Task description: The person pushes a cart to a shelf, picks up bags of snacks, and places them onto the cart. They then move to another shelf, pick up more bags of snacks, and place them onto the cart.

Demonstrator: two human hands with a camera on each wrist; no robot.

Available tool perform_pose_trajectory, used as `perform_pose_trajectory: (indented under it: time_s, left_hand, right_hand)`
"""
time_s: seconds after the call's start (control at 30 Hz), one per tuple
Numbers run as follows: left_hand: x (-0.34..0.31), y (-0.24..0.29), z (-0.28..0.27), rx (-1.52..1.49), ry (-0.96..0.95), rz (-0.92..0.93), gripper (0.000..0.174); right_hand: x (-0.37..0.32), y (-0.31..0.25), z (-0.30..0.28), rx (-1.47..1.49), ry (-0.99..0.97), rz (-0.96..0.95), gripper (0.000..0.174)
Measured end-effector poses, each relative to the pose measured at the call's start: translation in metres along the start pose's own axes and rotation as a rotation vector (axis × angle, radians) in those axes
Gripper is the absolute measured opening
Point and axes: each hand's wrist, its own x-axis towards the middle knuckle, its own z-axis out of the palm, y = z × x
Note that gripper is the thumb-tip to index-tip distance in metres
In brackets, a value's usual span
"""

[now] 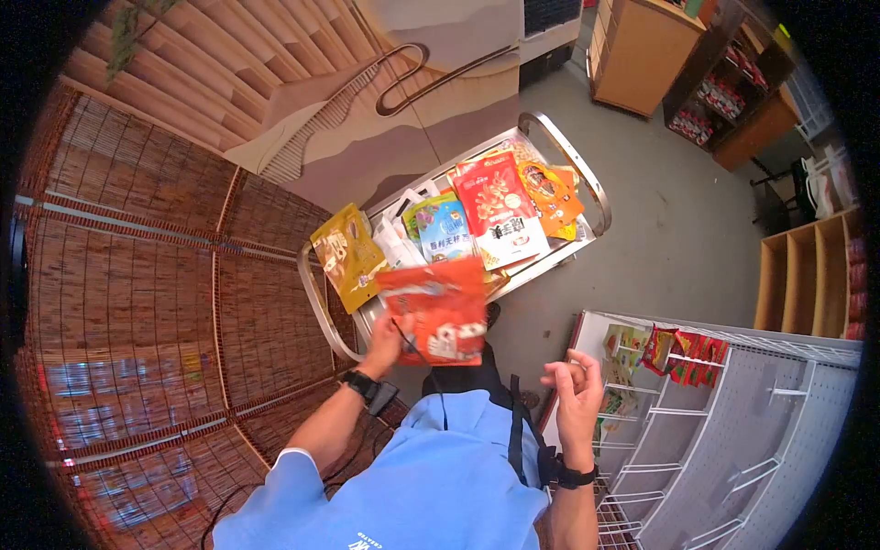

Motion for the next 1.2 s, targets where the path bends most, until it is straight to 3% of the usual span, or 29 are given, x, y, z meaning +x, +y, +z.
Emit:
perform_pose_trajectory:
  time_s: [0.03, 0.07, 0.13, 0.2, 0.23, 0.3, 0.33, 0.4, 0.43, 0.47, 0.53, 0.57, 0.6, 0.63, 0.77, 1.0, 1.13, 1.2]
  left_hand:
    - [0.004, -0.015, -0.02, -0.003, 0.129, 0.092, 0.042]
    - [-0.003, 0.007, -0.039, -0.039, 0.211, -0.257, 0.042]
    - [0.006, 0.003, -0.068, -0.14, 0.388, -0.081, 0.05]
    - [0.014, -0.013, -0.101, 0.188, 0.641, -0.085, 0.062]
    - [0.014, -0.016, -0.102, 0.19, 0.642, -0.086, 0.062]
    - [0.017, -0.02, -0.102, 1.057, 0.774, 0.26, 0.072]
    - [0.021, -0.026, -0.099, 1.06, 0.761, 0.264, 0.072]
    - [0.025, -0.046, -0.091, 1.181, 0.268, 0.124, 0.074]
    - [0.036, -0.071, -0.094, 0.984, 0.158, -0.009, 0.071]
    - [0.036, -0.073, -0.09, 0.991, 0.14, -0.003, 0.071]
    - [0.039, -0.077, -0.072, 1.212, 0.311, 0.023, 0.067]
    - [0.043, -0.065, -0.069, 1.145, 0.292, 0.016, 0.06]
    - [0.046, -0.081, -0.076, 1.175, 0.326, 0.207, 0.052]
    - [0.046, -0.071, -0.068, 1.109, 0.329, 0.175, 0.051]
    - [0.052, -0.096, -0.103, 1.12, 0.137, 0.196, 0.063]
    - [0.051, -0.099, -0.108, 1.112, 0.132, 0.114, 0.068]
    - [0.054, -0.09, -0.098, 0.904, 0.129, 0.001, 0.067]
    - [0.059, -0.09, -0.09, 0.782, 0.126, 0.047, 0.067]
  right_hand:
    - [-0.001, 0.006, -0.007, 0.001, 0.004, 0.001, 0.032]
    - [-0.003, 0.012, -0.013, -0.006, 0.014, 0.044, 0.029]
    - [-0.007, 0.021, -0.02, -0.012, 0.024, 0.089, 0.027]
    - [-0.009, 0.028, -0.025, -0.043, 0.043, 0.158, 0.022]
    - [-0.011, 0.034, -0.027, -0.043, 0.042, 0.16, 0.022]
    - [-0.011, 0.048, -0.03, -0.044, 0.051, 0.183, 0.022]
    - [-0.011, 0.052, -0.029, -0.04, 0.062, 0.186, 0.022]
    - [-0.013, 0.057, -0.03, -0.069, 0.039, 0.19, 0.022]
    - [-0.013, 0.06, -0.03, -0.064, 0.051, 0.192, 0.022]
    - [-0.014, 0.063, -0.029, -0.059, 0.055, 0.189, 0.022]
    - [-0.016, 0.071, -0.032, -0.049, 0.114, 0.19, 0.021]
    - [-0.016, 0.076, -0.033, -0.021, 0.093, 0.198, 0.021]
    - [-0.017, 0.081, -0.038, 0.006, 0.088, 0.202, 0.02]
    - [-0.017, 0.085, -0.043, 0.003, 0.101, 0.221, 0.021]
    - [-0.022, 0.123, -0.069, 0.024, 0.213, 0.318, 0.022]
    - [-0.059, 0.19, -0.129, 0.283, 0.576, 0.523, 0.019]
    - [-0.088, 0.235, -0.152, 0.361, 0.777, 0.545, 0.02]
    - [-0.095, 0.237, -0.155, 0.372, 0.798, 0.541, 0.021]
